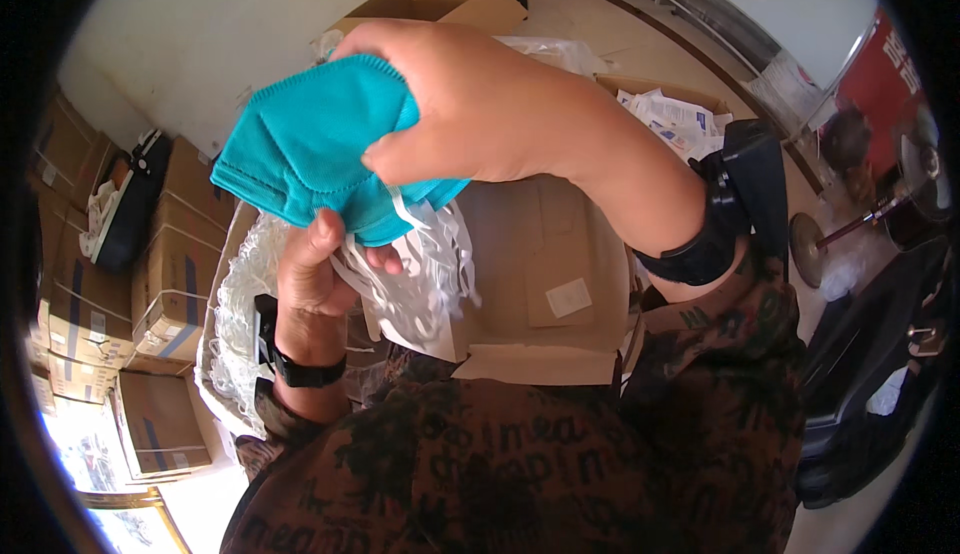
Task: The person is packing several stacks of teal-colored face masks into cardboard boxes.
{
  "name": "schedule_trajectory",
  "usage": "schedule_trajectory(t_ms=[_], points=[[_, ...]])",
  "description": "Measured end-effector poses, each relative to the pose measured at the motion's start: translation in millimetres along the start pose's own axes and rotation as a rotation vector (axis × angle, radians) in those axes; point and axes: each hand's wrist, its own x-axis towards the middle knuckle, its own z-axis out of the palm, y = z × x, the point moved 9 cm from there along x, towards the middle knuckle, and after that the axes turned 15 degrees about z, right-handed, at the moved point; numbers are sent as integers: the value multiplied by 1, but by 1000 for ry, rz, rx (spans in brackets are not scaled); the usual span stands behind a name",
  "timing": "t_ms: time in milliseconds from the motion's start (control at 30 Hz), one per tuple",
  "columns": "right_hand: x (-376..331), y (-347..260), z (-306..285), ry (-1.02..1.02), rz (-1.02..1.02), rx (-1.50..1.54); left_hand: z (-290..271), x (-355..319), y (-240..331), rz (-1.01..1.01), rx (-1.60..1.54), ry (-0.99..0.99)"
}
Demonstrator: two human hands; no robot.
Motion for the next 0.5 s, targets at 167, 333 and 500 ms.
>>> schedule_trajectory(t_ms=[167, 333, 500], points=[[4, -12, 0, 119, -133, -122, 0, -3, -15, -41, -165, 31], [9, 10, 0, 28, -24, 138, -4, 1, 1, 26, 0, 181], [-11, 60, 20, -62, -82, 661, -13, 10, 6, 85, -47, 219]])
